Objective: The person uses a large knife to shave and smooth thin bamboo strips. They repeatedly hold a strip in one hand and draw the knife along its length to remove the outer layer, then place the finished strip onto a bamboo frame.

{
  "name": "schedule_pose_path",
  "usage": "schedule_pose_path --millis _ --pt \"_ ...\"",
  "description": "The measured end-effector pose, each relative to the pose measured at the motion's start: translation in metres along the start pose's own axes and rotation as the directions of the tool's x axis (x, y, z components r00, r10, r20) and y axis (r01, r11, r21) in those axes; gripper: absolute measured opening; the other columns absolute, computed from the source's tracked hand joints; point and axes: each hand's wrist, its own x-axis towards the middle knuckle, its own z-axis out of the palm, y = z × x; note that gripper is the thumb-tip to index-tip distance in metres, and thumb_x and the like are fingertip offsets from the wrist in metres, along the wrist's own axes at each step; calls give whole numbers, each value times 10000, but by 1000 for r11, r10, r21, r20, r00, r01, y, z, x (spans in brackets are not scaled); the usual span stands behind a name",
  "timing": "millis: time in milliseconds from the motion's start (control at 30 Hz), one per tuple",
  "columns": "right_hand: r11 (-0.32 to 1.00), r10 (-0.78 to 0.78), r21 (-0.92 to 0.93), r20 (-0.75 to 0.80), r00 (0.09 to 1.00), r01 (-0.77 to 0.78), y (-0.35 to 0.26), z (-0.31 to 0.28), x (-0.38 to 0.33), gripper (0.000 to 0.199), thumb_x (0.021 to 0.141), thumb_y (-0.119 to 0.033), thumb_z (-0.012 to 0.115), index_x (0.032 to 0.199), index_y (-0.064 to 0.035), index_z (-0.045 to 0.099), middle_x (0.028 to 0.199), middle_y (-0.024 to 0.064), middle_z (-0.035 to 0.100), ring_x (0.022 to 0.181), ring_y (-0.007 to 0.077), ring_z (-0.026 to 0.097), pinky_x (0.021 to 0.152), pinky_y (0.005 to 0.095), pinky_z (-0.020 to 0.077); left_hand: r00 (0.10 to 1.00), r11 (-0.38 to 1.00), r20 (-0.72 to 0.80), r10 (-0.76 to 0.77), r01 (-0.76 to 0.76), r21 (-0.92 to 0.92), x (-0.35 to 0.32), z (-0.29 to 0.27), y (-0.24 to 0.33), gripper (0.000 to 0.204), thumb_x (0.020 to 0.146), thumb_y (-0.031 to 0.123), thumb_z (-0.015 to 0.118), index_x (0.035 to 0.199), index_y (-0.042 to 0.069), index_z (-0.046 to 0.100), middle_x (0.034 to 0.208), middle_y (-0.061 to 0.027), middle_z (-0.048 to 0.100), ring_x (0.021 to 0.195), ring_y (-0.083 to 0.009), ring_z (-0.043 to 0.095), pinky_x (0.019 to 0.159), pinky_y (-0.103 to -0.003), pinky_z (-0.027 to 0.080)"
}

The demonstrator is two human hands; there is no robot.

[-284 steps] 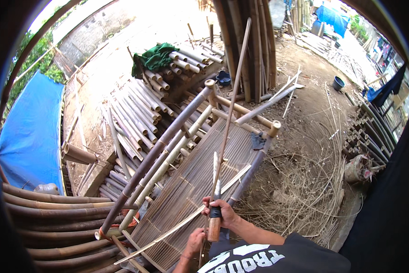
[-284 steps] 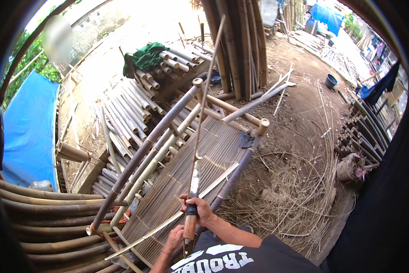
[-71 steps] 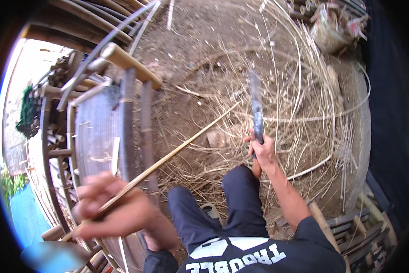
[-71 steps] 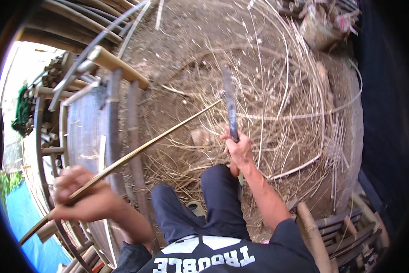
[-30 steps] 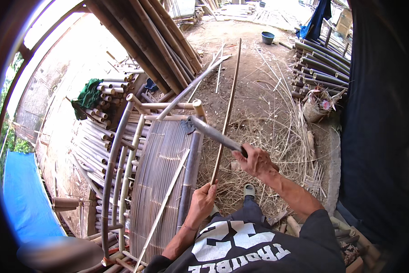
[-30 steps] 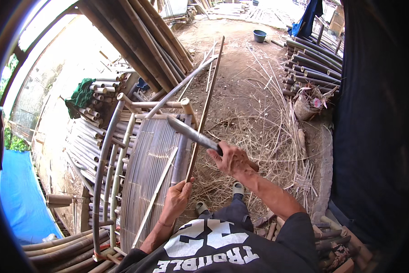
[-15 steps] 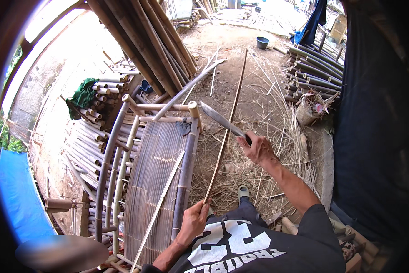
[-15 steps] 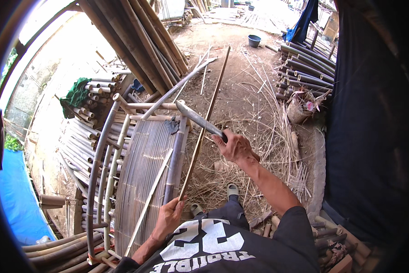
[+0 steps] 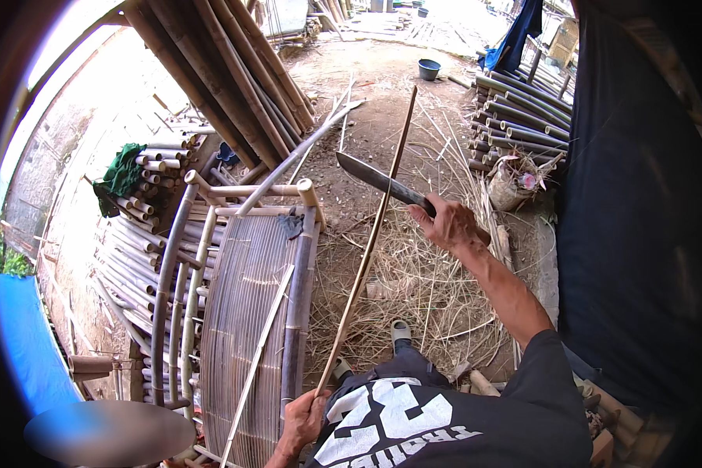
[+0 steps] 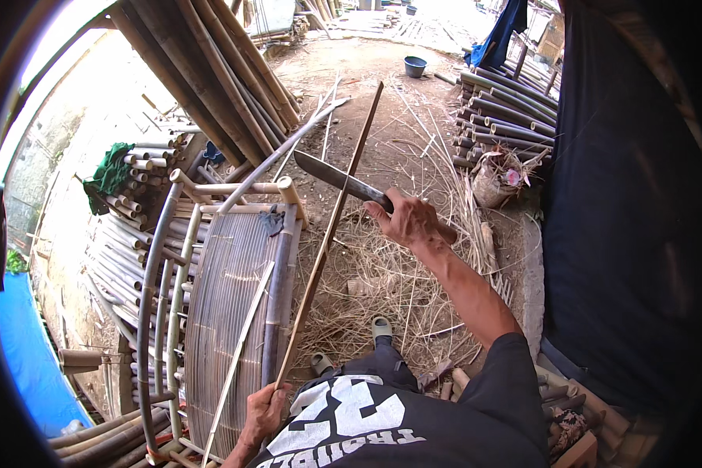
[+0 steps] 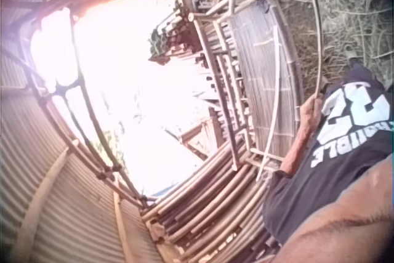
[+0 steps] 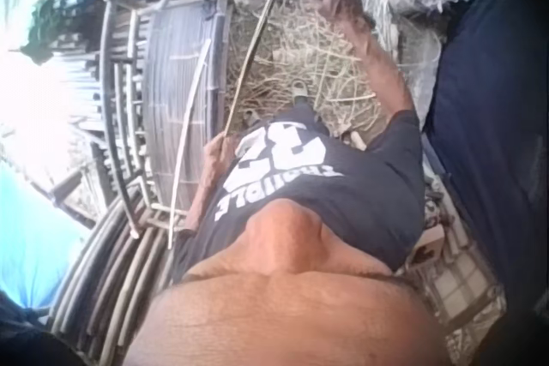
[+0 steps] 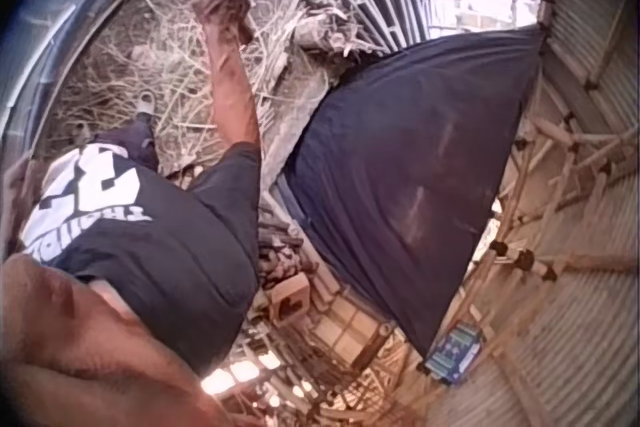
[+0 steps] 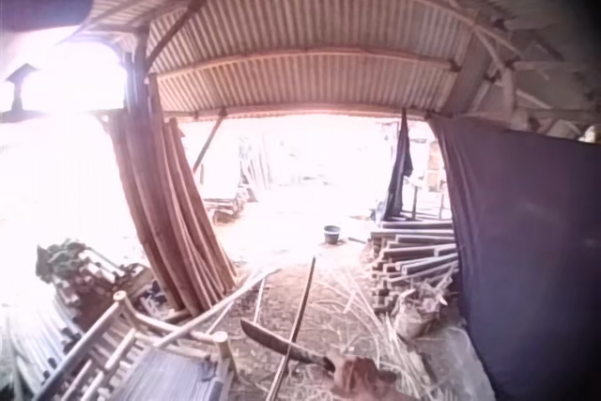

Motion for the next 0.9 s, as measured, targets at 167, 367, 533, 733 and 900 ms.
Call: schedule_pose_path --millis 167,367,533,733,900 --pt "999 52 10 43 998 -52 15 3 10 680 924 -717 287 800 -104 555 514 -14 459 376 96 422 314 294 362 997 990 -35 -66 70 119 -13 -10 -35 244 937 205 552 928 10 698 652 -110 622 593 -181 606 578 -325 483" --pt "892 446 -18 -117 887 -451 126 -85 58 760 915 -725 307 913 -56 669 741 174 671 701 329 671 607 454 507 992 997 -99 78 -78 6 -95 -26 -99 357 982 316 473 797 54 629 576 -10 508 514 -101 481 468 -283 360" --pt "938 343 153 -265 901 -312 75 -69 42 739 910 -698 400 765 -18 649 671 151 655 684 389 652 618 444 482 991 998 -115 -67 64 -28 -35 -12 -82 291 971 205 488 998 -8 686 542 21 481 477 -69 457 439 -252 352" --pt "941 -218 253 -51 975 224 -64 26 -55 530 971 -576 406 812 -101 580 600 39 550 469 137 539 367 340 456 993 756 99 -58 109 -645 105 2 79 376 1015 240 496 1318 18 517 568 61 390 442 -27 344 377 -198 259" --pt "872 -400 234 -168 901 430 -103 22 -74 552 942 -600 450 795 -78 553 602 58 541 492 214 581 437 367 506 991 674 131 11 89 -733 119 7 118 346 1024 221 490 1310 27 517 587 84 352 459 -7 291 384 -183 223"
